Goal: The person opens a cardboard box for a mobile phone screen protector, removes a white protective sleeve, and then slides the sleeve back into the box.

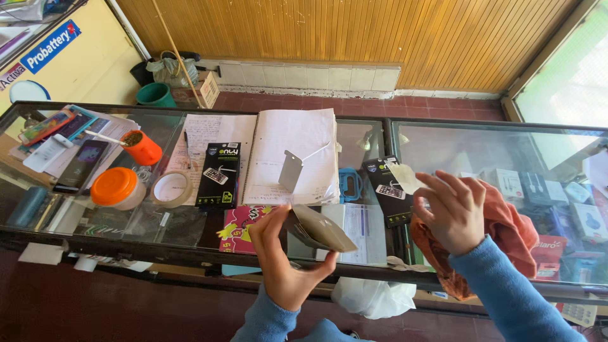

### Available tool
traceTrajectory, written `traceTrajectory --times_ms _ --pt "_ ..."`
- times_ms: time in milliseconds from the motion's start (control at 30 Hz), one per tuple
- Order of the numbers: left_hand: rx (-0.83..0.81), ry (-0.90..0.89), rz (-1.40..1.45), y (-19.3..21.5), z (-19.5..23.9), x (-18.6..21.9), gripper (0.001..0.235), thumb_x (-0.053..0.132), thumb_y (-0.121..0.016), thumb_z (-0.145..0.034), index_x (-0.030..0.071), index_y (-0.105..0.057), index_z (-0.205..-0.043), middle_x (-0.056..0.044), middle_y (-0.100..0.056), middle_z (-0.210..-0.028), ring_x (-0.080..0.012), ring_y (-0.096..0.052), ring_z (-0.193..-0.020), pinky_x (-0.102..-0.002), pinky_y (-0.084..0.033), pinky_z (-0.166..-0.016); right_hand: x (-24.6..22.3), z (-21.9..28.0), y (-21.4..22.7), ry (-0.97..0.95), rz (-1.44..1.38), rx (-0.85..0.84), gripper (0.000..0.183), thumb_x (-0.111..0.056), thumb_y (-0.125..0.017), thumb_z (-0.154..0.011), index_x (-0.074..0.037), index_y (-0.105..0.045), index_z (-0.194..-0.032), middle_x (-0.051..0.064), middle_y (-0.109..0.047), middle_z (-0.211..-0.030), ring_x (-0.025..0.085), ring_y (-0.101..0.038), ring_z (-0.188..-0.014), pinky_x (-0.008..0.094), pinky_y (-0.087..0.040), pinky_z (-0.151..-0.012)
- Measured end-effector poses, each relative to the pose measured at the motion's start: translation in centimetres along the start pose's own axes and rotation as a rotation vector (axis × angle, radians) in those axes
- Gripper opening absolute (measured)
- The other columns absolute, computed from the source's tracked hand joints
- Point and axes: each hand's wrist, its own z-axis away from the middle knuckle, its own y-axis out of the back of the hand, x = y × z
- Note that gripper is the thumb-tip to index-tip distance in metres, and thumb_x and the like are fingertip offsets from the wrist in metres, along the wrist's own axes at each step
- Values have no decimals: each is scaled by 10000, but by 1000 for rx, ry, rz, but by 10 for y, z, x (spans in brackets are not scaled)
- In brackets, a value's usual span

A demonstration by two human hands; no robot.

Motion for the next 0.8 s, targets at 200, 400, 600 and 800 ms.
traceTrajectory --times_ms 200,400,600,800 --pt "105 -134 371 5 -1 -11 1155 510 -1087 -888 -23 -517 -1740 -123 -398 -1650 -241 -574 -1596 -654 -580 -1523 -28 17 -32 272 -25 -114 182 -114 -963 -1090 -165 -791 -1122 33 -761 -1753 215 -449 -1778 621 -507 -1230" --pt "199 -188 293 9 -13 -5 1106 627 -1067 -892 12 -576 -1669 -96 -493 -1621 -278 -631 -1551 -608 -668 -1443 -45 31 -56 289 39 -370 220 -208 -933 -1050 -158 -811 -1225 47 -674 -1838 274 -570 -1724 676 -508 -1286" --pt "198 -215 305 13 -16 -4 1075 588 -1092 -892 15 -583 -1645 -96 -508 -1601 -315 -686 -1542 -598 -681 -1424 -55 20 -50 93 58 -607 198 -342 -960 -951 -263 -859 -1101 45 -713 -1760 338 -566 -1738 735 -430 -1371" --pt "228 -201 297 6 -18 -1 1042 559 -1100 -876 9 -609 -1611 -103 -529 -1579 -348 -719 -1526 -591 -701 -1401 -83 -39 26 -130 -236 -420 322 -397 -942 -1006 -241 -858 -1276 5 -812 -1577 311 -724 -1457 559 -559 -1239"
